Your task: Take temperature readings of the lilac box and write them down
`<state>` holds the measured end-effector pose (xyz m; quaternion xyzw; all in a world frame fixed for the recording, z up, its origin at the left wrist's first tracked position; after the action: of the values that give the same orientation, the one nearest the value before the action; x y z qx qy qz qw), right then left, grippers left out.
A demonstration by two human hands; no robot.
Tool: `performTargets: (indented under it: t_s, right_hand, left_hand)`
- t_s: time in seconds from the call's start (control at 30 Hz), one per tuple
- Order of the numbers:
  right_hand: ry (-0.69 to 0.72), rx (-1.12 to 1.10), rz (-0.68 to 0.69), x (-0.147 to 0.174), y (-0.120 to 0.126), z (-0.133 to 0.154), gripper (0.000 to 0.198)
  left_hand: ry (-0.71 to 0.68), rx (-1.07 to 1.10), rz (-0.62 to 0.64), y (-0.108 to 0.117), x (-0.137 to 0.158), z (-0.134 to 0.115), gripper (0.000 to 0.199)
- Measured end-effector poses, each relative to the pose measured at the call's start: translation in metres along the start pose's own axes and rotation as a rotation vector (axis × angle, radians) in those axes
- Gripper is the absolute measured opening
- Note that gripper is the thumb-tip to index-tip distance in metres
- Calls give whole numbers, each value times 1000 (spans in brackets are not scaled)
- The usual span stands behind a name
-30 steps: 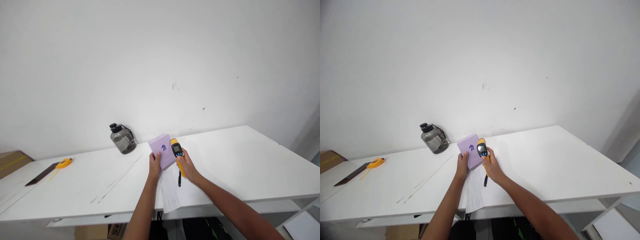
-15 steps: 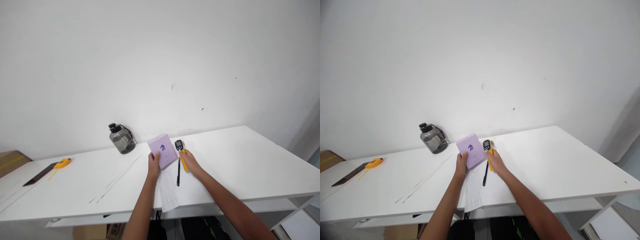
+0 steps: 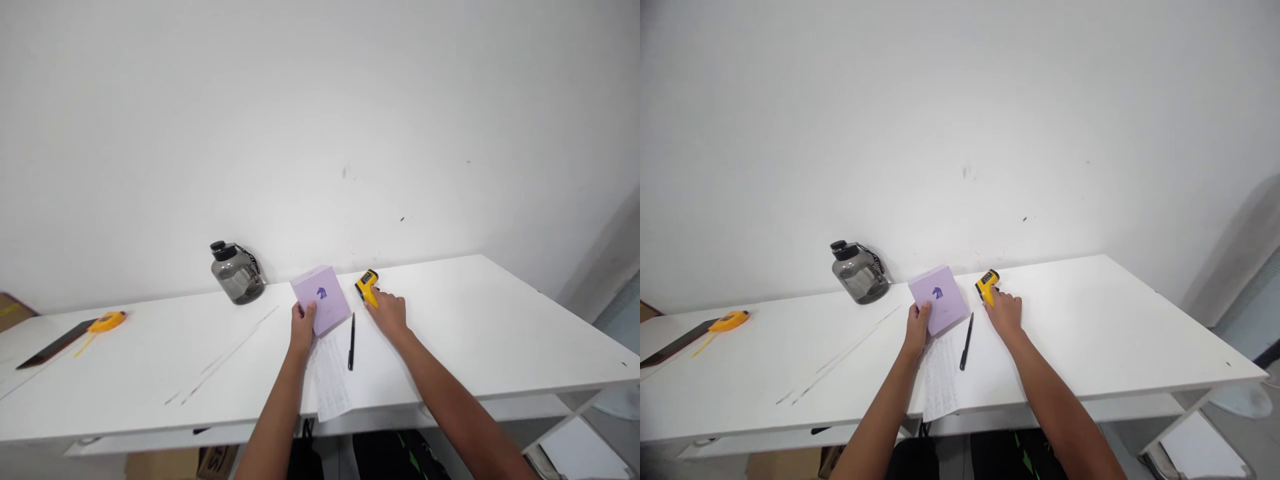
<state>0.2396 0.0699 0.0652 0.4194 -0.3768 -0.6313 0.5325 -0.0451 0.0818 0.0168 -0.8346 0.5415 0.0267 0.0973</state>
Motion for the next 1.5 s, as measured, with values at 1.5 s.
performTargets:
  t_s: [1.5]
  right_hand:
    - [556, -823, 319, 66, -4, 35, 56]
  left_hand:
    - [-82, -98, 30, -8, 15, -15, 71]
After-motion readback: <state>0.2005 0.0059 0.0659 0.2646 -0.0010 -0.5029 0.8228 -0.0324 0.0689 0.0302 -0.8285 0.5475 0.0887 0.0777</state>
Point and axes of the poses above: each hand's wrist, its own x-axis away from the middle knuckle, its own y-axis out of the back of the hand, z = x × y, the point moved 8 cm from there along -x, towards the middle knuckle, and after that the axes turned 1 degree about -y, right-handed, at the moved point
